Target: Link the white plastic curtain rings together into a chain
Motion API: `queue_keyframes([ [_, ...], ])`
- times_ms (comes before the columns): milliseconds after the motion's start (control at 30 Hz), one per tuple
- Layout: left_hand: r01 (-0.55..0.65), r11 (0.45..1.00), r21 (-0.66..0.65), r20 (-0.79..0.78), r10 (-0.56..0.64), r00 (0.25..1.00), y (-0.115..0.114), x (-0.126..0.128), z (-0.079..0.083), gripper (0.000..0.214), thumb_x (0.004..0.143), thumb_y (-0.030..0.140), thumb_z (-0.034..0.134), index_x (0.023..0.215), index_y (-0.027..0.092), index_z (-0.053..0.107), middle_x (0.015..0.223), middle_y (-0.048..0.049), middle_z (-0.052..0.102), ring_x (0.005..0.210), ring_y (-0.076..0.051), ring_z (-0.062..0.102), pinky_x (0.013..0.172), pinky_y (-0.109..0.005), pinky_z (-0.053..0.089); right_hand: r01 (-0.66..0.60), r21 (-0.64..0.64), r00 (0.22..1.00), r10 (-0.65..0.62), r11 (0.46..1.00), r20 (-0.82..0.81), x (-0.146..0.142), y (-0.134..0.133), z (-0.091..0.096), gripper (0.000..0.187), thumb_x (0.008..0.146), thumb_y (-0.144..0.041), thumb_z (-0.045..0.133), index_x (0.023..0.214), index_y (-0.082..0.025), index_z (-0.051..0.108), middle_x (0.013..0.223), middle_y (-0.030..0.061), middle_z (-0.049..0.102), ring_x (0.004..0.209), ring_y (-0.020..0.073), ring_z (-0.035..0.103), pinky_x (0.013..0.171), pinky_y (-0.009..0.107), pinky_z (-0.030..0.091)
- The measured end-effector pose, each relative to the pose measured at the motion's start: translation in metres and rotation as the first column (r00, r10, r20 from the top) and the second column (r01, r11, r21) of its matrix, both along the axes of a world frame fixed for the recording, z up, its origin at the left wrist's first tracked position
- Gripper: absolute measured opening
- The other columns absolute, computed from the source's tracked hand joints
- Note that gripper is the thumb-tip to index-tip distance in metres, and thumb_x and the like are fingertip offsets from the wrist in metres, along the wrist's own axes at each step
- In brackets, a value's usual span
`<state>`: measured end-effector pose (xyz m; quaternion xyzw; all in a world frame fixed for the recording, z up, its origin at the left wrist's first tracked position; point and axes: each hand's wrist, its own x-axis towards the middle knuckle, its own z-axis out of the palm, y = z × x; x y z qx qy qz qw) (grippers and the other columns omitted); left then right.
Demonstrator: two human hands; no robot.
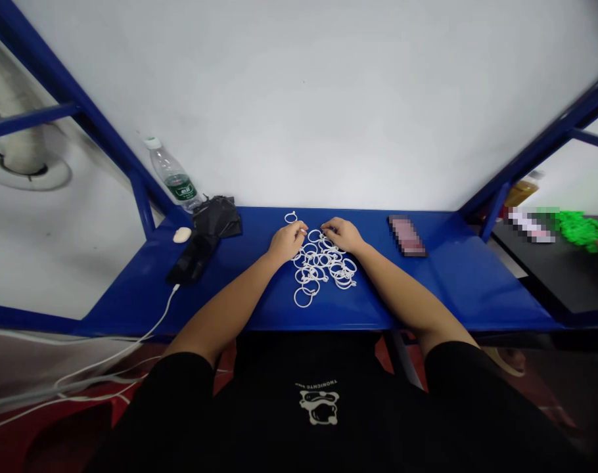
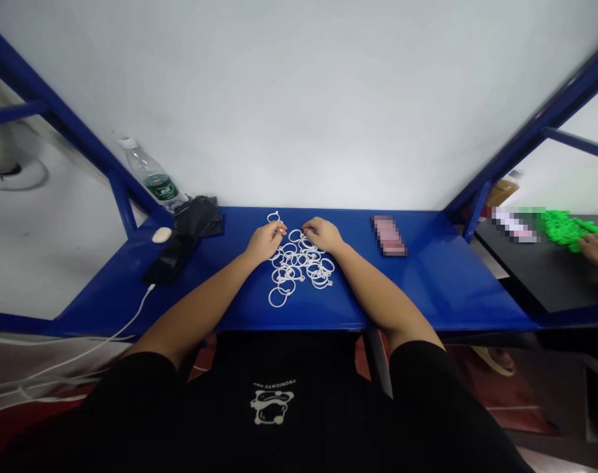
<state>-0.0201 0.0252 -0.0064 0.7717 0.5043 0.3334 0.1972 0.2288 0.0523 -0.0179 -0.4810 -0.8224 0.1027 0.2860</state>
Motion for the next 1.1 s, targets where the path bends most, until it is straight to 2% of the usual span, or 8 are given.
queue_keyframes([
  [200, 0.031, 0.999, 0.045, 0.037, -0.033, 0.999, -0.0024, 0.0009, -0.0005, 0.025, 0.101, 0.019, 0.057, 0.115, 0.024, 0.076, 0.115, -0.004, 0.081, 0.099, -0.02, 0.076, 0.093, -0.03, 0.057, 0.006, -0.012, 1.0, -0.006, 1.0, 0.0, -0.0008, -0.0009, 0.001, 0.026, 0.097, -0.026, 0.06, 0.11, -0.023, 0.083, 0.113, 0.007, 0.08, 0.099, 0.023, 0.072, 0.092, 0.034, 0.055],
  [367, 0.026, 0.999, 0.047, 0.014, -0.027, 1.0, -0.001, 0.0006, -0.0018, 0.026, 0.097, 0.016, 0.057, 0.111, 0.022, 0.078, 0.111, -0.0051, 0.081, 0.099, -0.021, 0.075, 0.094, -0.032, 0.057, 0.007, -0.015, 1.0, -0.007, 1.0, 0.006, -0.0008, -0.0009, 0.0013, 0.025, 0.097, -0.025, 0.061, 0.111, -0.022, 0.082, 0.113, 0.0077, 0.079, 0.101, 0.0235, 0.072, 0.094, 0.034, 0.055],
  [667, 0.025, 0.999, 0.022, -0.02, -0.025, 0.999, -0.0044, 0.002, 0.0031, 0.032, 0.101, 0.018, 0.053, 0.121, 0.022, 0.077, 0.118, -0.0056, 0.08, 0.11, -0.021, 0.074, 0.105, -0.033, 0.055, 0.01, -0.017, 1.0, -0.01, 1.0, 0.008, -0.0005, -0.0016, 0.002, 0.026, 0.097, -0.027, 0.06, 0.111, -0.024, 0.082, 0.113, 0.0068, 0.08, 0.102, 0.0234, 0.073, 0.094, 0.035, 0.056],
  [1100, 0.102, 0.993, 0.059, -0.021, -0.101, 0.995, -0.0005, -0.0003, -0.0053, 0.032, 0.103, 0.024, 0.052, 0.121, 0.022, 0.078, 0.115, -0.0059, 0.079, 0.104, -0.021, 0.073, 0.099, -0.033, 0.056, 0.008, -0.011, 1.0, -0.008, 1.0, 0.003, -0.0002, -0.0005, 0.0006, 0.026, 0.096, -0.025, 0.06, 0.11, -0.022, 0.082, 0.113, 0.008, 0.08, 0.101, 0.024, 0.073, 0.094, 0.035, 0.056],
])
